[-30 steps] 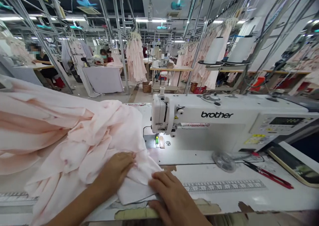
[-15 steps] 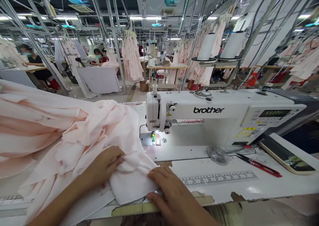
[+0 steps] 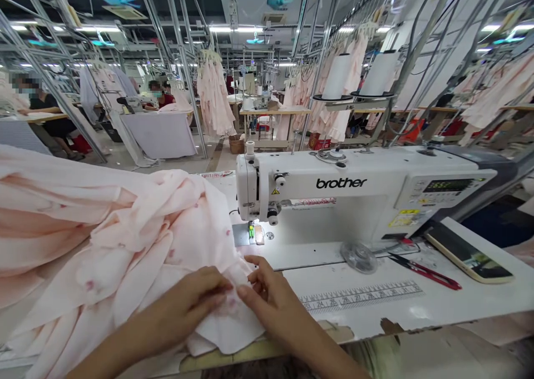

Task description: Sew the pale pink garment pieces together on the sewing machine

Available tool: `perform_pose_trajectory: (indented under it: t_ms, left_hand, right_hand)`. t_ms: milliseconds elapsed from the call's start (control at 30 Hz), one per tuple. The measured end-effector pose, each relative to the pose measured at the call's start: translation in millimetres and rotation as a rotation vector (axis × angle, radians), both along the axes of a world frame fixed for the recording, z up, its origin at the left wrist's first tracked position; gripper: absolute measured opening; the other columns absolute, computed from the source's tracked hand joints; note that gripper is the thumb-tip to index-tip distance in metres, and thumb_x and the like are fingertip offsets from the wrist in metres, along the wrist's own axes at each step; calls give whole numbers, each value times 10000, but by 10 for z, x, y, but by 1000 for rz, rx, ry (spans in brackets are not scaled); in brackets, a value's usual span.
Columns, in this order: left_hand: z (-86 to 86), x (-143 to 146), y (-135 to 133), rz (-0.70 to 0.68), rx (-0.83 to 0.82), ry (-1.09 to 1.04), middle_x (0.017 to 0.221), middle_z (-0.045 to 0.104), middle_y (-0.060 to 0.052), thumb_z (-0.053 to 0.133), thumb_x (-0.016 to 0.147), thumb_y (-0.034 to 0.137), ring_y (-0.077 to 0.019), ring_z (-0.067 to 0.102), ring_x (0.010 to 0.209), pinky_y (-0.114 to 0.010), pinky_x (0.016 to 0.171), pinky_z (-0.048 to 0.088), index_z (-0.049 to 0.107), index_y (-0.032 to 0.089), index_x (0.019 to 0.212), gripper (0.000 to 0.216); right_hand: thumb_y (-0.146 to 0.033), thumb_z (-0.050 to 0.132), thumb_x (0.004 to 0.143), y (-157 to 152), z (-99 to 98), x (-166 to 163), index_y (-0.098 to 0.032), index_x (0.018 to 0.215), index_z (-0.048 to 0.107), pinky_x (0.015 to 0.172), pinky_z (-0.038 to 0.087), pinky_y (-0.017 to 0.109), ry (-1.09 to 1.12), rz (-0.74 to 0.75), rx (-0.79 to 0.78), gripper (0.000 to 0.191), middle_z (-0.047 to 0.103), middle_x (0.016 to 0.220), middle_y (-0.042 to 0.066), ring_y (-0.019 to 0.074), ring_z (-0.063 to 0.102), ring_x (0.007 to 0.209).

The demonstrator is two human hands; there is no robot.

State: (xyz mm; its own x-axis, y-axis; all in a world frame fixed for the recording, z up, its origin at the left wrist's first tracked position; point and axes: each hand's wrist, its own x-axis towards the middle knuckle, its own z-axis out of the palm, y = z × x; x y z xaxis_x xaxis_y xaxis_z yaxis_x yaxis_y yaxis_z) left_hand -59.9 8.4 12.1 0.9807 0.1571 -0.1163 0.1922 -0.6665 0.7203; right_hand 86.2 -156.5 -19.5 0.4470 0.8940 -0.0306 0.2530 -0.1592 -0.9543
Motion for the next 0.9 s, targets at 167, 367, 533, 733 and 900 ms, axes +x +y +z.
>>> perform_pose_trajectory:
  t_ms: [167,367,533,733,900]
  left_hand:
    - [284,286,312,31,260,-105,1090,653,-45,369,909,152,-204,590,1030,-335,926,467,649,238,1068,333]
    - [193,684,454,-284,303,-33,980,630,-20,420,656,-17,-205,549,1042,-320,923,454,663,232,984,478]
    - [119,723,511,-276,234,-33,937,577,-28,533,688,51,-205,534,976,-296,859,457,681,226,893,308]
    - [220,667,663,-283,92,-15,1025,632,-17,533,805,144,-178,561,1031,-253,913,439,642,207,818,126]
    - [240,646,709,-158,200,89,974,641,-13,559,781,186,-214,542,1008,-328,911,421,608,216,948,177]
  right_hand:
    - [-94,582,828,51,-35,-35,-261,1206,515,684,426,252,-214,-13,-17,419,614,890,-10,169,585,794]
    - [-31,503,866,89,-53,-46,-246,1010,617,788,417,279,-460,10,-26,283,651,962,-6,178,614,864]
    - [-110,473,926,89,-51,-81,-234,1176,572,712,441,277,-464,-66,-54,296,674,966,26,199,640,831]
    - [-31,501,852,126,-25,-123,-292,1094,669,596,406,248,-711,51,-246,393,651,956,32,189,655,739]
    - [-40,532,847,172,-14,-148,-287,1155,636,513,319,253,-827,117,-341,408,634,972,33,190,643,695]
